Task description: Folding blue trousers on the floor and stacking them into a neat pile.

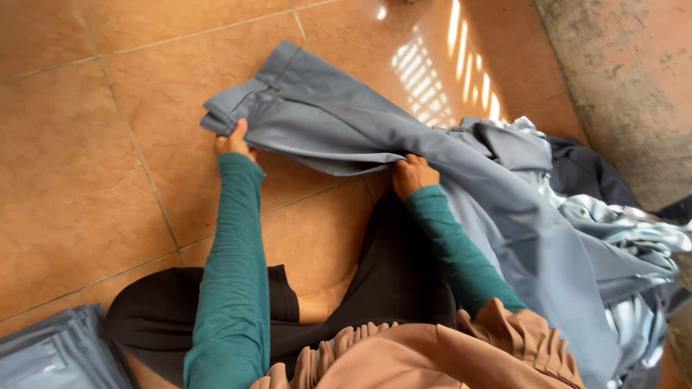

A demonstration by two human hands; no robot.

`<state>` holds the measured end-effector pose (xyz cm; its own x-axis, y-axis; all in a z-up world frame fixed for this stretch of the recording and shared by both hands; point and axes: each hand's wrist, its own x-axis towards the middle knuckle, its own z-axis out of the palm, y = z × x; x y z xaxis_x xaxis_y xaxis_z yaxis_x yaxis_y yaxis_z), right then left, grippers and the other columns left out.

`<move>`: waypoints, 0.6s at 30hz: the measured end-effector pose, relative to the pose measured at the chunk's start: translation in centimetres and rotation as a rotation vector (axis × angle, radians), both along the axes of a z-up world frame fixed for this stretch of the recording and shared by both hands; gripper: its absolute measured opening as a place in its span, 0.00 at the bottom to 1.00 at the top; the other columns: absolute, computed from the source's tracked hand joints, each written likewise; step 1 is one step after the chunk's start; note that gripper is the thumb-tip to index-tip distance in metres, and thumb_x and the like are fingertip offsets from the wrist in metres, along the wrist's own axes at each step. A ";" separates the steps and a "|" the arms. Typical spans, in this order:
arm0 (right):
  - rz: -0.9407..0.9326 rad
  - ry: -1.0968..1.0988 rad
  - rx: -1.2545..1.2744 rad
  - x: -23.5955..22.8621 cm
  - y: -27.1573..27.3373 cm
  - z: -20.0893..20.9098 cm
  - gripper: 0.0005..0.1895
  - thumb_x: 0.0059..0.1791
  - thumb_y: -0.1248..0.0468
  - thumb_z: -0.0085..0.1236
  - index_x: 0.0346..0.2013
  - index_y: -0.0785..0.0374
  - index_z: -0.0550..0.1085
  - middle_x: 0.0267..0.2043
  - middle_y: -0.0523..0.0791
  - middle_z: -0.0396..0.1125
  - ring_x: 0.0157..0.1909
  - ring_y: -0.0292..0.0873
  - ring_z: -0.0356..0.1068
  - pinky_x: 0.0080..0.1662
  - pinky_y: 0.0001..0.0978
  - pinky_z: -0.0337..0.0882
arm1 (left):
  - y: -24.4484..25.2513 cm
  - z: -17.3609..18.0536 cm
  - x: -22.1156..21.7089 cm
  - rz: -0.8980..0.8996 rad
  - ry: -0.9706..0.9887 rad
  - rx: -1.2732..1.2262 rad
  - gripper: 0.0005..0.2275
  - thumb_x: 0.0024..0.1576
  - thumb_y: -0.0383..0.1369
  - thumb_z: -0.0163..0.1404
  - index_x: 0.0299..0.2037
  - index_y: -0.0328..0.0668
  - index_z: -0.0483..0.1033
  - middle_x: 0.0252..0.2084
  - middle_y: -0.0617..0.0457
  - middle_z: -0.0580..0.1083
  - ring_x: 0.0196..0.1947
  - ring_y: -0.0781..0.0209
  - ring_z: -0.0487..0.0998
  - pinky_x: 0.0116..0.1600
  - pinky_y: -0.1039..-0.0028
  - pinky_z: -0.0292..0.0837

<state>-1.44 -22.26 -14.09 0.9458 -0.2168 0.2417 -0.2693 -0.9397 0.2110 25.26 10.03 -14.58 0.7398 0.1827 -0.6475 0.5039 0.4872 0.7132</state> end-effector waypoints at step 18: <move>0.624 0.111 0.462 10.3 30.9 -7.8 0.10 0.49 0.62 0.50 0.44 0.58 0.72 0.55 0.47 0.63 0.63 0.51 0.60 0.54 0.45 0.64 | 37.4 -12.1 -5.9 0.214 0.472 1.417 0.39 0.65 0.51 0.62 0.72 0.43 0.47 0.73 0.41 0.54 0.70 0.42 0.62 0.66 0.52 0.66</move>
<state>8.86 8.59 -21.92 0.9391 0.3078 0.1531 0.3377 -0.9092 -0.2435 19.40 47.46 -26.73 0.3994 0.9167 -0.0120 0.8250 -0.3537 0.4406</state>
